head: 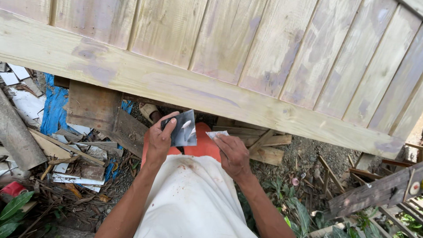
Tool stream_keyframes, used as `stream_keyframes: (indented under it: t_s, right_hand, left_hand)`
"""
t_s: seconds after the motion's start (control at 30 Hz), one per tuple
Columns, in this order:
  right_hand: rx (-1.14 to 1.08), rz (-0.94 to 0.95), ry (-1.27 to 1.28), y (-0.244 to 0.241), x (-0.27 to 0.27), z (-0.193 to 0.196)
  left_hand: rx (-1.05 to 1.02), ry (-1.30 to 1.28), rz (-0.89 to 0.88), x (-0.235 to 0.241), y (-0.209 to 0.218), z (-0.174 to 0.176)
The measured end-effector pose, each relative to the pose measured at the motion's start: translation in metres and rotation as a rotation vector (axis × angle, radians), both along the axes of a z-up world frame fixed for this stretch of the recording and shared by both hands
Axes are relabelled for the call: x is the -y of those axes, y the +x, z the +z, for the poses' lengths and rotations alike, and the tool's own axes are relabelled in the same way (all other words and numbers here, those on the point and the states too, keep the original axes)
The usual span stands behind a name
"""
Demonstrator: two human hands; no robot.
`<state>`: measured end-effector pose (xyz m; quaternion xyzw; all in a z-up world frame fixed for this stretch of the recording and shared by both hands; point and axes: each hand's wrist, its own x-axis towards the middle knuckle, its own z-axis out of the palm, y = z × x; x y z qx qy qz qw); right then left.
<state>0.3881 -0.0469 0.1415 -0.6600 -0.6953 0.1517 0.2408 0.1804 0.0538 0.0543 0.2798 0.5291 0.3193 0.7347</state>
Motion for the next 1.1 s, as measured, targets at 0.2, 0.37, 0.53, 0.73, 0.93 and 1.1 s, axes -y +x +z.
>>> stream_keyframes:
  t_s: [0.2, 0.37, 0.53, 0.73, 0.93, 1.1]
  right_hand:
    - [0.000, 0.013, 0.046, 0.046, 0.012, 0.010]
    - [0.085, 0.113, 0.082, 0.073, 0.006, 0.025]
    - [0.083, 0.194, 0.101, 0.087, 0.004, 0.033]
    - [0.063, 0.186, 0.016, 0.064, 0.023, 0.026]
    - [-0.305, -0.431, -0.120, 0.035, 0.017, -0.025]
    - [-0.461, -1.134, -0.316, 0.064, -0.033, -0.084]
  left_hand:
    - [-0.010, 0.057, -0.114, 0.020, 0.048, 0.017]
    - [-0.177, 0.204, -0.235, 0.027, 0.081, 0.053]
    - [-0.204, 0.369, -0.307, 0.028, 0.103, 0.080]
    - [-0.232, 0.449, -0.197, 0.020, 0.106, 0.068]
    - [0.042, 0.255, 0.207, -0.045, 0.051, 0.034]
    - [-0.044, 0.103, 0.079, -0.071, -0.061, 0.003]
